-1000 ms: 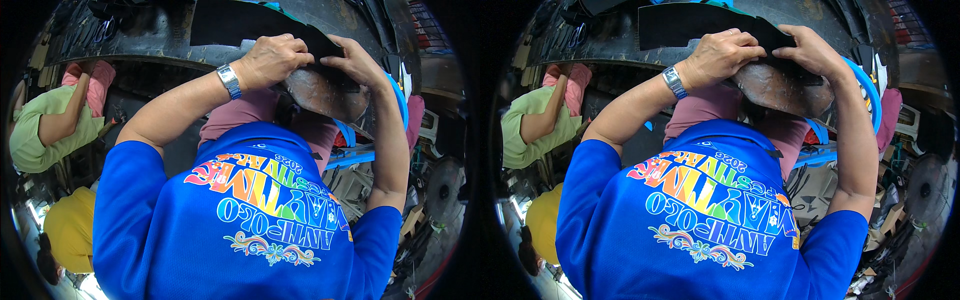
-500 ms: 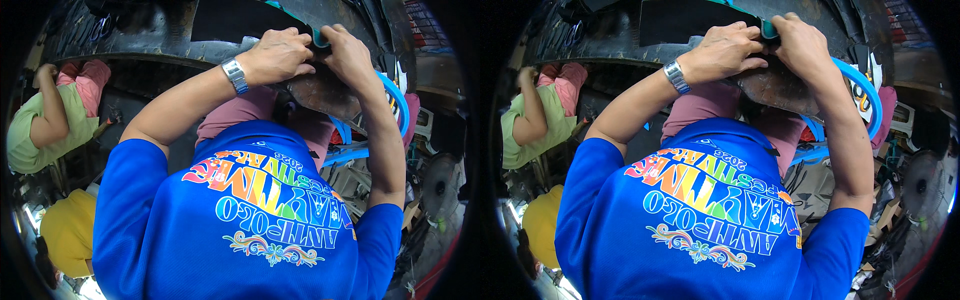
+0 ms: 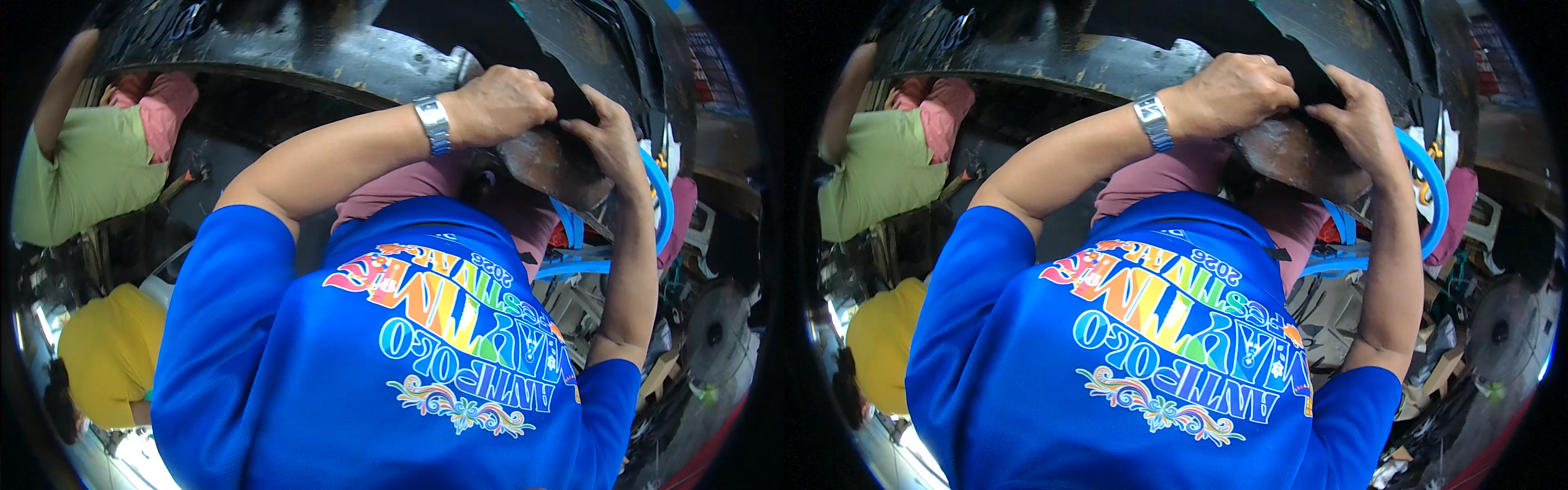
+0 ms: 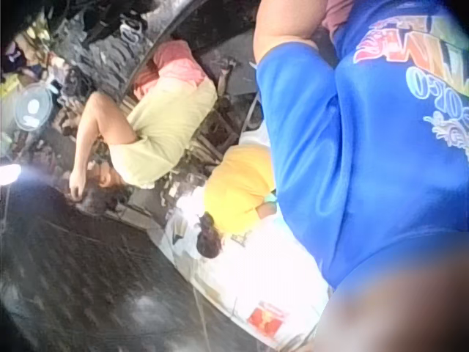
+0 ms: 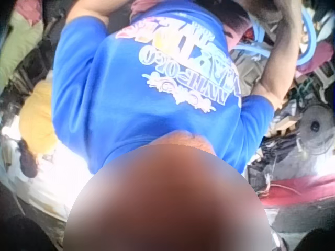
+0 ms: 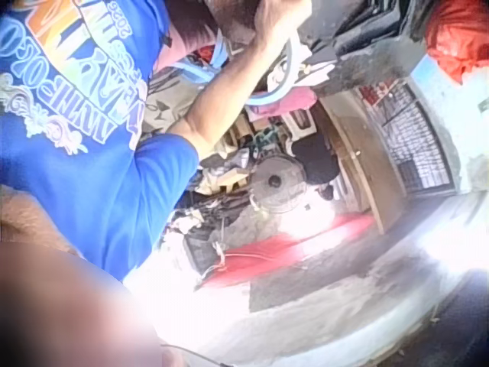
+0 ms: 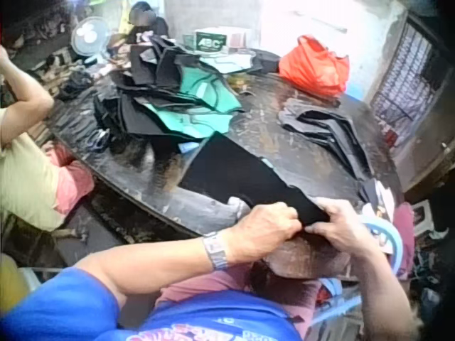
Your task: The person assembles a sandal by hand, using a blue plastic template to position and cut black foam and green insole material. They repeatedly align the template, trim the foam with scissors, and press the layers together on a workbench.
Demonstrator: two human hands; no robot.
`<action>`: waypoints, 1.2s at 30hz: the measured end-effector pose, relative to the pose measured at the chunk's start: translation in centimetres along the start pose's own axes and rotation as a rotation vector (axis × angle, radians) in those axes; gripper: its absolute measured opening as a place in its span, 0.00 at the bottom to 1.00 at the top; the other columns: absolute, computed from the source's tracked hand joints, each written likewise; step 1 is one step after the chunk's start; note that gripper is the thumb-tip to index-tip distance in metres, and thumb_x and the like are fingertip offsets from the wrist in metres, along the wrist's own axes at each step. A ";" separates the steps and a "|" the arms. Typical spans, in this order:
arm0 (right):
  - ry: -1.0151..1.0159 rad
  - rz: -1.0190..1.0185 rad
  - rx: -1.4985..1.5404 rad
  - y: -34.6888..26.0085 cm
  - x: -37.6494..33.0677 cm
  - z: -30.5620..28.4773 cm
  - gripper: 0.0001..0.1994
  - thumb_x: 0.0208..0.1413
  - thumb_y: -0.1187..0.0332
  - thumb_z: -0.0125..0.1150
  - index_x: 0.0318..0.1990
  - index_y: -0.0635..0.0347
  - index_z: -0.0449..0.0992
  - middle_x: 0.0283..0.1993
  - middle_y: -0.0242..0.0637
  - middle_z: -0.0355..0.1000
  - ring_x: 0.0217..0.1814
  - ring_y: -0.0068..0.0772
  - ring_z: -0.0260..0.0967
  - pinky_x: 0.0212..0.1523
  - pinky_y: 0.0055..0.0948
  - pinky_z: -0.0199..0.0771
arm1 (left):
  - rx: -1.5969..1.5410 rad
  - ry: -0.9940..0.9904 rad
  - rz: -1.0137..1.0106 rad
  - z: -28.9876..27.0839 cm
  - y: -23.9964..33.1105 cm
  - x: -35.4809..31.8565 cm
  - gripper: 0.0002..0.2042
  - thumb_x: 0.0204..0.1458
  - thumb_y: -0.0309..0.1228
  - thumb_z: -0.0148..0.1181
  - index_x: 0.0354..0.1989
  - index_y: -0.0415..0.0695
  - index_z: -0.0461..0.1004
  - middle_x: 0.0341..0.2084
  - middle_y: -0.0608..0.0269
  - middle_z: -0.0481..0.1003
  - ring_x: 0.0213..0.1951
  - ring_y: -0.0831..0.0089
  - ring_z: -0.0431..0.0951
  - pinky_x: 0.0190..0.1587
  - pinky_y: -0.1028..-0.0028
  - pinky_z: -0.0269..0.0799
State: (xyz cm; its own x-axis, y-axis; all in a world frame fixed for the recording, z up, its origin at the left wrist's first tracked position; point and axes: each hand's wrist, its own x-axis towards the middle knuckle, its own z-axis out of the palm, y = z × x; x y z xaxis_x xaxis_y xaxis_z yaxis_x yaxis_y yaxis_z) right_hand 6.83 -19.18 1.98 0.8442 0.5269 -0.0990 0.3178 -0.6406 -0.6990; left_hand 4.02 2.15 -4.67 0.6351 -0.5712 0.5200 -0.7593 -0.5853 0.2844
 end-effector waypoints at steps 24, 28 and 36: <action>-0.026 0.074 -0.762 -2.3 2.1 0.3 0.19 0.46 0.65 0.73 0.46 0.62 0.81 0.40 0.56 0.80 0.45 0.59 0.79 0.48 0.50 0.77 | -0.011 -0.053 -0.089 -0.2 1.1 -0.3 0.14 0.56 0.44 0.64 0.46 0.53 0.83 0.40 0.63 0.74 0.47 0.63 0.75 0.46 0.66 0.78; 0.000 0.194 -0.404 -1.4 0.7 -1.4 0.25 0.42 0.66 0.77 0.49 0.68 0.81 0.39 0.54 0.81 0.41 0.44 0.82 0.46 0.39 0.79 | -0.009 -0.054 -0.072 -0.4 1.7 -0.4 0.16 0.55 0.42 0.65 0.48 0.49 0.81 0.43 0.62 0.73 0.48 0.62 0.74 0.47 0.66 0.78; -0.071 0.235 -0.136 -0.3 -0.6 -1.3 0.24 0.41 0.75 0.74 0.50 0.70 0.80 0.36 0.48 0.81 0.37 0.34 0.79 0.45 0.35 0.79 | 0.013 -0.032 -0.108 0.7 2.5 0.3 0.09 0.55 0.36 0.65 0.40 0.46 0.83 0.39 0.63 0.75 0.45 0.64 0.76 0.45 0.67 0.78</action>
State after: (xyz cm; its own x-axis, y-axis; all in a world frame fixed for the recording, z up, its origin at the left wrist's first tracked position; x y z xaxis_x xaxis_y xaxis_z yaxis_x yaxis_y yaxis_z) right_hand 6.81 -19.98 3.13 0.8707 0.3900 -0.2996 0.1761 -0.8161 -0.5505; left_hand 2.40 0.12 -4.34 0.7176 -0.5225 0.4605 -0.6843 -0.6518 0.3269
